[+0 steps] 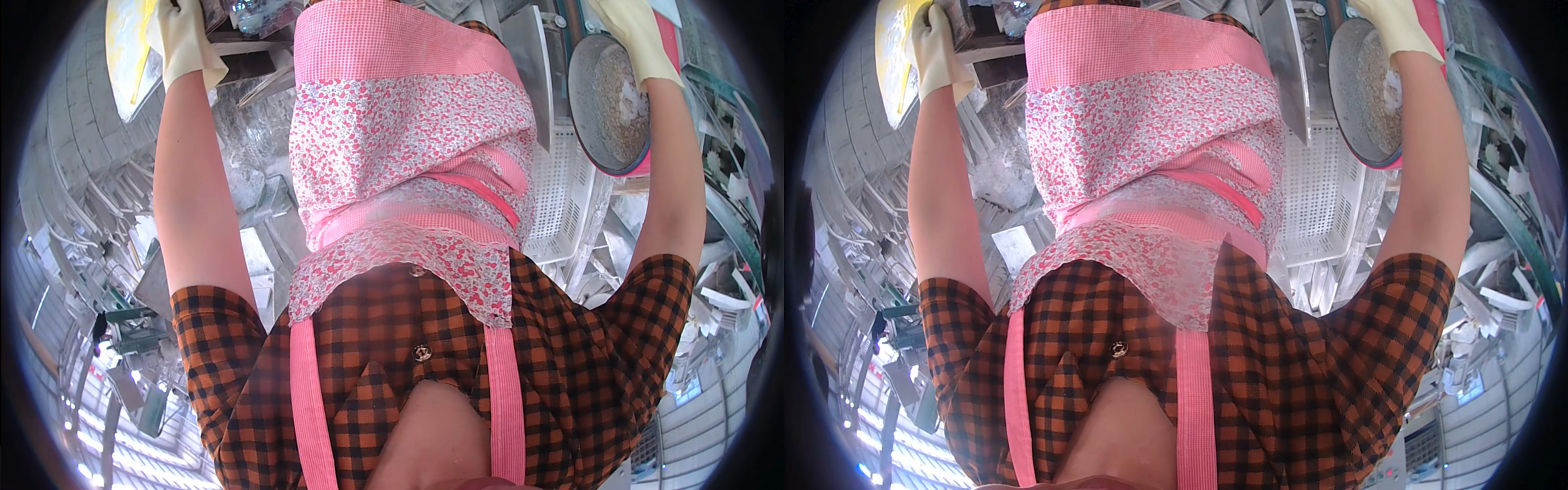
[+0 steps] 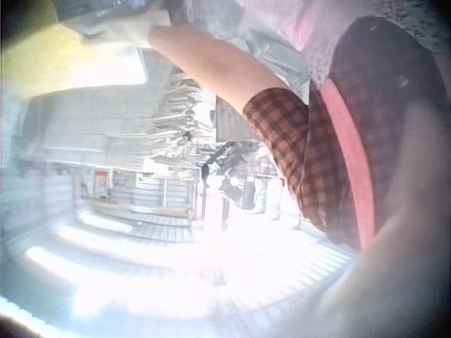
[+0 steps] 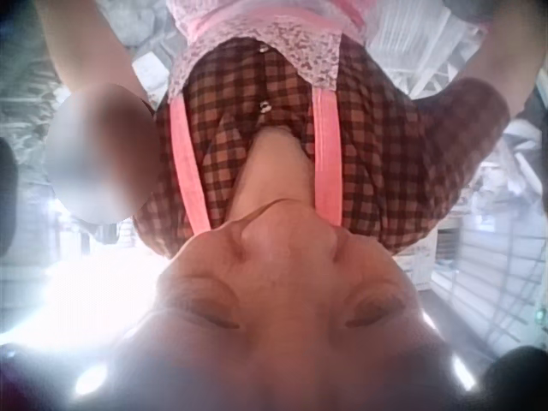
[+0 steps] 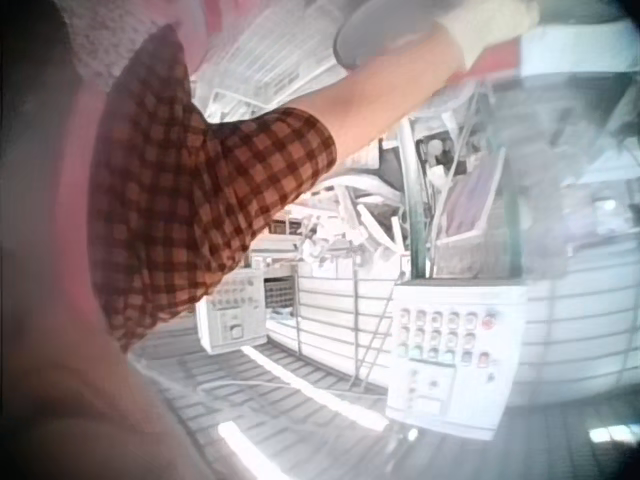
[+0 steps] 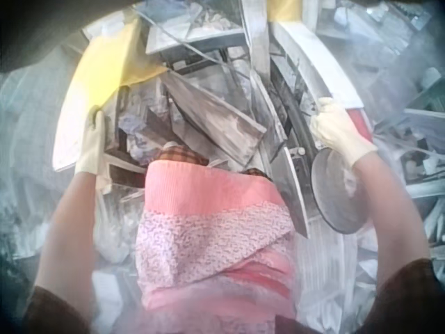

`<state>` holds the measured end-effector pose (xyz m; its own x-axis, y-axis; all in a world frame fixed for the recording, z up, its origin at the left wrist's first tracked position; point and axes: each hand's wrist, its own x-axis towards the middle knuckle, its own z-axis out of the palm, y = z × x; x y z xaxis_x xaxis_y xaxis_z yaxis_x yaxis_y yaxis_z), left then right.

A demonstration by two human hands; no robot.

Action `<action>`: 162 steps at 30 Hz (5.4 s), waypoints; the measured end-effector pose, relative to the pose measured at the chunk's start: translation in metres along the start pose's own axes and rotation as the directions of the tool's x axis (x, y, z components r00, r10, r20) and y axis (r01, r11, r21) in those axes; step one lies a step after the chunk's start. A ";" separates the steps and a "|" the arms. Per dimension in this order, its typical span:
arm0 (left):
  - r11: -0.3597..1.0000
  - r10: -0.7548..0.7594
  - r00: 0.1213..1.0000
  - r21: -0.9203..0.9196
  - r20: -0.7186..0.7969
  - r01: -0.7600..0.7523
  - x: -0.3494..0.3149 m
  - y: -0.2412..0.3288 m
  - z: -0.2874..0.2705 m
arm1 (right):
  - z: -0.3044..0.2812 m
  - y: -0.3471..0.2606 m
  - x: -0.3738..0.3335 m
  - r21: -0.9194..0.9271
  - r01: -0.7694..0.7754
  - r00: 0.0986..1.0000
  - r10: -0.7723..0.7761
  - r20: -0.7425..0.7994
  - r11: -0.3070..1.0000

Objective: The person repeatedly picks up small white rectangular blocks and rubs them against a rotating sanding belt. They handle the blocks one at a time, turning them over to sand multiple faces, then place them on a yellow tray. The process is continuous and repetitive throughout the clip.

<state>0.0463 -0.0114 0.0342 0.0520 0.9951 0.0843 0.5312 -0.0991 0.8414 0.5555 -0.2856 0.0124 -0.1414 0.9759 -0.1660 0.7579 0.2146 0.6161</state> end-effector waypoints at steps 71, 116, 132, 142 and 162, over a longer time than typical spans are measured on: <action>0.825 0.468 0.877 0.408 -0.106 -0.391 0.013 -0.010 -0.002 | -0.018 -0.003 -0.004 0.377 -0.197 0.970 0.237 -0.062 0.905; 0.873 0.419 0.898 0.330 -0.132 -0.359 0.015 -0.017 0.002 | -0.026 -0.005 -0.003 0.364 -0.237 0.970 0.243 0.031 0.901; 0.874 0.427 0.894 0.315 -0.134 -0.370 0.015 -0.016 0.002 | -0.018 -0.005 -0.004 0.342 -0.197 0.969 0.237 -0.077 0.919; 0.864 0.428 0.894 0.349 -0.130 -0.363 0.013 -0.013 0.001 | -0.026 -0.005 -0.004 0.330 -0.195 0.969 0.234 -0.083 0.924; 0.863 0.443 0.887 0.329 -0.128 -0.383 0.011 -0.012 0.001 | -0.022 -0.006 -0.004 0.347 -0.211 0.968 0.245 -0.058 0.914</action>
<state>0.0417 0.0010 0.0241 0.1732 0.8390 0.5158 0.7170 -0.4665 0.5180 0.5376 -0.2898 0.0269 0.0119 0.9993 0.0346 0.9434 -0.0227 0.3310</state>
